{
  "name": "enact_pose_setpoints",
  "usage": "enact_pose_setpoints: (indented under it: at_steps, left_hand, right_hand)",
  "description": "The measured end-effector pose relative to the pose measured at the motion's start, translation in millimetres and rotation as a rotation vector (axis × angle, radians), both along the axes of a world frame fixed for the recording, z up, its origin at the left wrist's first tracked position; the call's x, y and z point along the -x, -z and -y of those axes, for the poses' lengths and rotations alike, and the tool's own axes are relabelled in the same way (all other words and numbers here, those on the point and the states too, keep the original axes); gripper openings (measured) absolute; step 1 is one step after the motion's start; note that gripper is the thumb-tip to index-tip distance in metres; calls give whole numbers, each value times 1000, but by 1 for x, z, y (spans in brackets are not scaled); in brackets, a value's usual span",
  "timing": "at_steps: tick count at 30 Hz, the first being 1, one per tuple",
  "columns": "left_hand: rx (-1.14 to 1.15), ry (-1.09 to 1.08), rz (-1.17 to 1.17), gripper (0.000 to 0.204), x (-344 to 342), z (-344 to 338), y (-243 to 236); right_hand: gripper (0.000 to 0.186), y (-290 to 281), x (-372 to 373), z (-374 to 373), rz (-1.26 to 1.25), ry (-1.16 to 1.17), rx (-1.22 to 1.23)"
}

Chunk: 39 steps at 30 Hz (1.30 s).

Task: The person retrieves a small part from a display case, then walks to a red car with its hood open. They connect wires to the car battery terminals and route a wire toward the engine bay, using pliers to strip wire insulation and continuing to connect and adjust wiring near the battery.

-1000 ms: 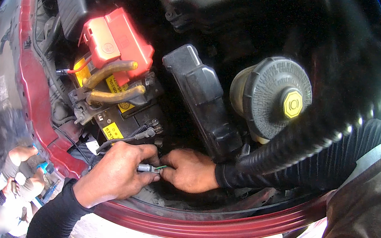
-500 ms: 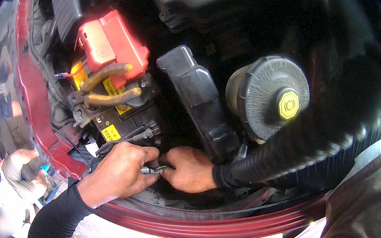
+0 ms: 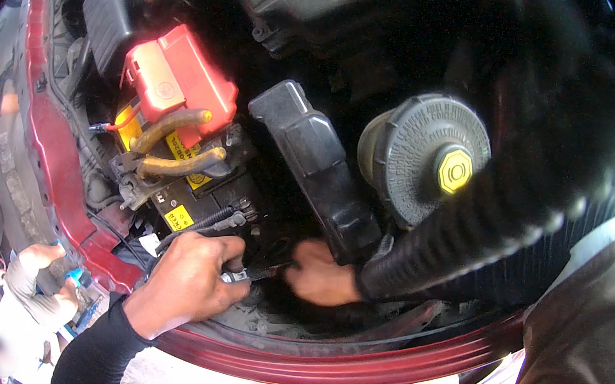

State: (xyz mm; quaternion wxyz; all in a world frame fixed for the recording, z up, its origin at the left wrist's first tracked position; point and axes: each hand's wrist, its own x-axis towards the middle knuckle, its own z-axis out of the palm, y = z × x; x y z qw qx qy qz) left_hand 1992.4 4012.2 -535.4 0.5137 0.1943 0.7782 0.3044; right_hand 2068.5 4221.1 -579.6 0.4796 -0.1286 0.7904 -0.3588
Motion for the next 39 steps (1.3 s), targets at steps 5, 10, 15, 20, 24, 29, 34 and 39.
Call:
enact_pose_setpoints:
  at_steps: [5,10,15,20,24,29,34,39]
  left_hand:
    - [-69,5,48,26,3,9,1]
    - [-105,-21,92,32,2,15,1]
    - [-112,-9,126,33,1,16,-2]
    - [-117,-35,161,34,1,15,-4]
    - [-58,-44,176,32,2,9,-6]
    - [-7,12,129,28,4,0,-10]
    - [-16,-1,114,31,3,-2,-7]
    - [-46,13,62,31,0,-3,-1]
  right_hand:
    - [33,4,1,-7,428,168,-46]
    - [34,-10,20,-6,548,134,75]
    - [34,-14,24,-4,593,111,103]
    - [32,-10,20,-7,578,124,146]
    - [36,-12,21,-9,618,199,169]
    - [33,-12,24,-8,695,225,126]
    - [32,-10,23,-4,748,293,102]
    - [30,-10,24,-2,729,287,62]
